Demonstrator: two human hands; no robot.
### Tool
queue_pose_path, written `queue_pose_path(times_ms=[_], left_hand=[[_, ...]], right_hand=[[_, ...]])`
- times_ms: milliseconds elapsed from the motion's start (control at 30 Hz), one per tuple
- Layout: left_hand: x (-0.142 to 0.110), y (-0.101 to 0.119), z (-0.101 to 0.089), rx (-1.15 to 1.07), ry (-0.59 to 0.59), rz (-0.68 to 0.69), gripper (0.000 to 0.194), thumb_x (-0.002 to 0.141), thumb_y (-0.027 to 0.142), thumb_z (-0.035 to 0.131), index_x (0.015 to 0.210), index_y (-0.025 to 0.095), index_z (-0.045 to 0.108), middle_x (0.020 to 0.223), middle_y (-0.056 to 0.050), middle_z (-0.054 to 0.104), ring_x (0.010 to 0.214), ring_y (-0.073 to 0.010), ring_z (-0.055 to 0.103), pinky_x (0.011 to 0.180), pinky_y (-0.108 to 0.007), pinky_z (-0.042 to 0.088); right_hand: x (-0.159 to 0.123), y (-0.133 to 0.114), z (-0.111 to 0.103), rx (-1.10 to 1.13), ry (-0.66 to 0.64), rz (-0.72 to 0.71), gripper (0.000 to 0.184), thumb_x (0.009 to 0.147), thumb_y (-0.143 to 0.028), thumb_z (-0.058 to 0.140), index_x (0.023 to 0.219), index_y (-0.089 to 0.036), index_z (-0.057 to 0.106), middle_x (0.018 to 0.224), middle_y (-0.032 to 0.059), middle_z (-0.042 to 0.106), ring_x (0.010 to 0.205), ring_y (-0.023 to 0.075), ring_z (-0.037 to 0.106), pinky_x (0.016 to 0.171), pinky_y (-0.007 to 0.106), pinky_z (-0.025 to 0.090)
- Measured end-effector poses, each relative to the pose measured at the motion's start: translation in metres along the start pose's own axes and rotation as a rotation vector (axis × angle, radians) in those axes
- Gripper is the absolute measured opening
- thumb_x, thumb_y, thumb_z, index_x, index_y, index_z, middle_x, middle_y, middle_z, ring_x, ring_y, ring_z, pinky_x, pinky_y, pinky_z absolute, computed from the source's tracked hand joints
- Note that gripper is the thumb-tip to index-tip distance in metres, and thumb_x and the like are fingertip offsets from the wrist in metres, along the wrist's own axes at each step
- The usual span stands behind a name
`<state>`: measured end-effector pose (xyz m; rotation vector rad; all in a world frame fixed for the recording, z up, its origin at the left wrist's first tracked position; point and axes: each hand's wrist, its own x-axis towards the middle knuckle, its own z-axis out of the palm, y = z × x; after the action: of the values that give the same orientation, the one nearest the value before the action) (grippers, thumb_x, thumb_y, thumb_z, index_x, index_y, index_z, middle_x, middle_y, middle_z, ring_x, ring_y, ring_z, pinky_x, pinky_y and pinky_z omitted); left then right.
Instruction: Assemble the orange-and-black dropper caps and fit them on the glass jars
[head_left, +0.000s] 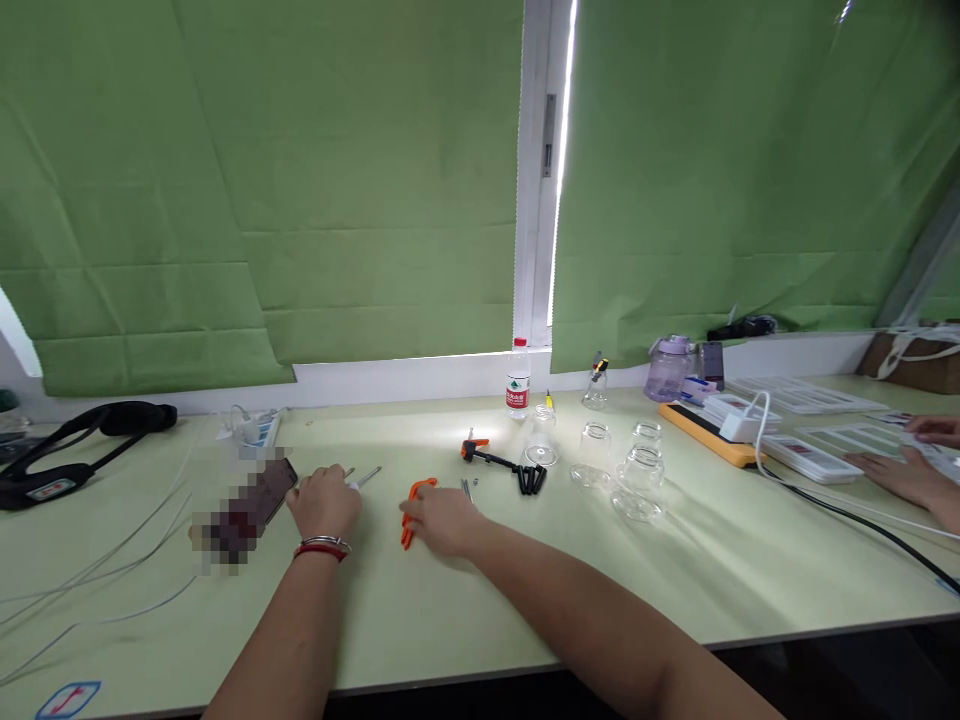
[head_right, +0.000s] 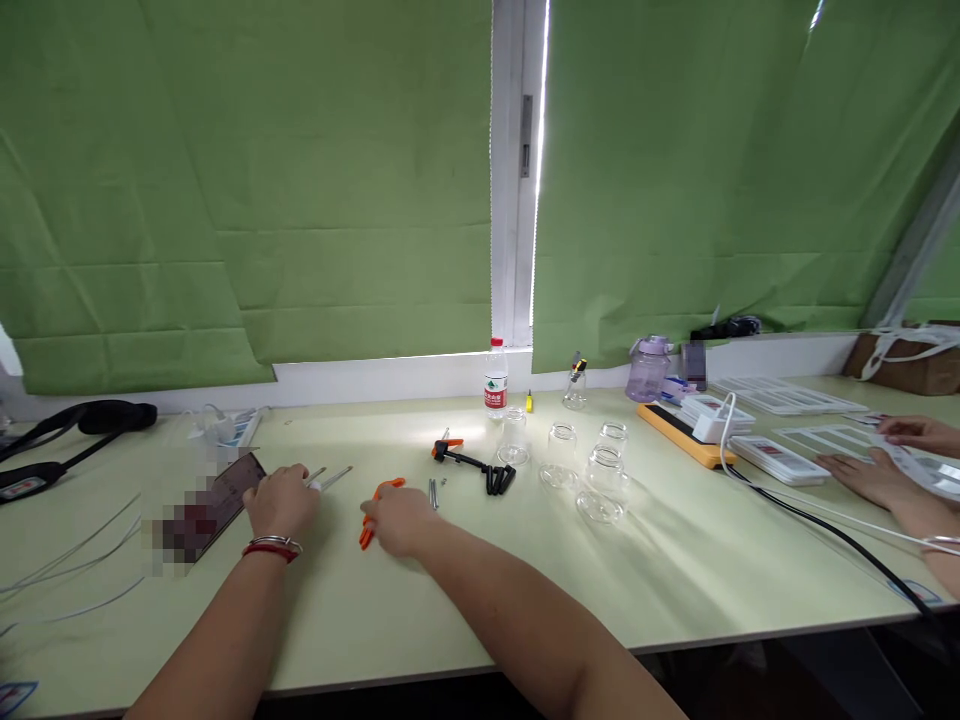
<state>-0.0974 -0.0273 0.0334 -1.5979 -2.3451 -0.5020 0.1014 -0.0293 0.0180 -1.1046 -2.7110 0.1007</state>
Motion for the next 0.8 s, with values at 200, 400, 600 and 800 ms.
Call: queue_pose_path(times_ms=[200,400,600,800], left_hand=[[-0.002,0.0,0.005,0.014,-0.154,0.025,0.033,0.074,0.031,0.043,0.094,0.014,0.063,0.102,-0.017,0.063,0.096,-0.033,0.057,0.081,-0.047,0.035],[-0.003,0.002,0.008,0.008,-0.227,0.026,0.036,0.071,0.033,0.047,0.097,0.012,0.062,0.105,-0.019,0.062,0.096,-0.0325,0.058,0.078,-0.043,0.037],[-0.003,0.003,0.008,0.042,-0.231,0.051,0.023,0.072,0.024,0.046,0.079,0.014,0.065,0.084,-0.017,0.069,0.085,-0.0315,0.063,0.081,-0.044,0.03],[-0.007,0.01,0.002,0.027,-0.16,0.076,0.02,0.072,0.025,0.046,0.076,0.015,0.063,0.081,-0.016,0.069,0.083,-0.0303,0.062,0.082,-0.044,0.029]], right_hand=[[-0.008,-0.011,0.012,0.21,0.003,0.115,0.029,0.087,-0.04,0.042,0.09,-0.022,0.065,0.091,0.0052,0.059,0.078,0.0176,0.056,0.061,0.026,0.036],[-0.013,-0.007,0.012,0.399,0.073,0.302,0.019,0.076,-0.029,0.057,0.091,-0.02,0.063,0.083,0.004,0.062,0.078,0.0175,0.057,0.06,0.025,0.037],[-0.013,-0.003,0.022,0.647,0.112,0.52,0.032,0.07,-0.03,0.064,0.1,-0.022,0.057,0.092,0.0037,0.061,0.072,0.0156,0.059,0.055,0.023,0.039],[-0.013,0.002,0.018,0.811,0.147,0.548,0.031,0.071,-0.023,0.063,0.102,-0.02,0.056,0.08,0.0018,0.062,0.062,0.0131,0.057,0.054,0.024,0.042]])
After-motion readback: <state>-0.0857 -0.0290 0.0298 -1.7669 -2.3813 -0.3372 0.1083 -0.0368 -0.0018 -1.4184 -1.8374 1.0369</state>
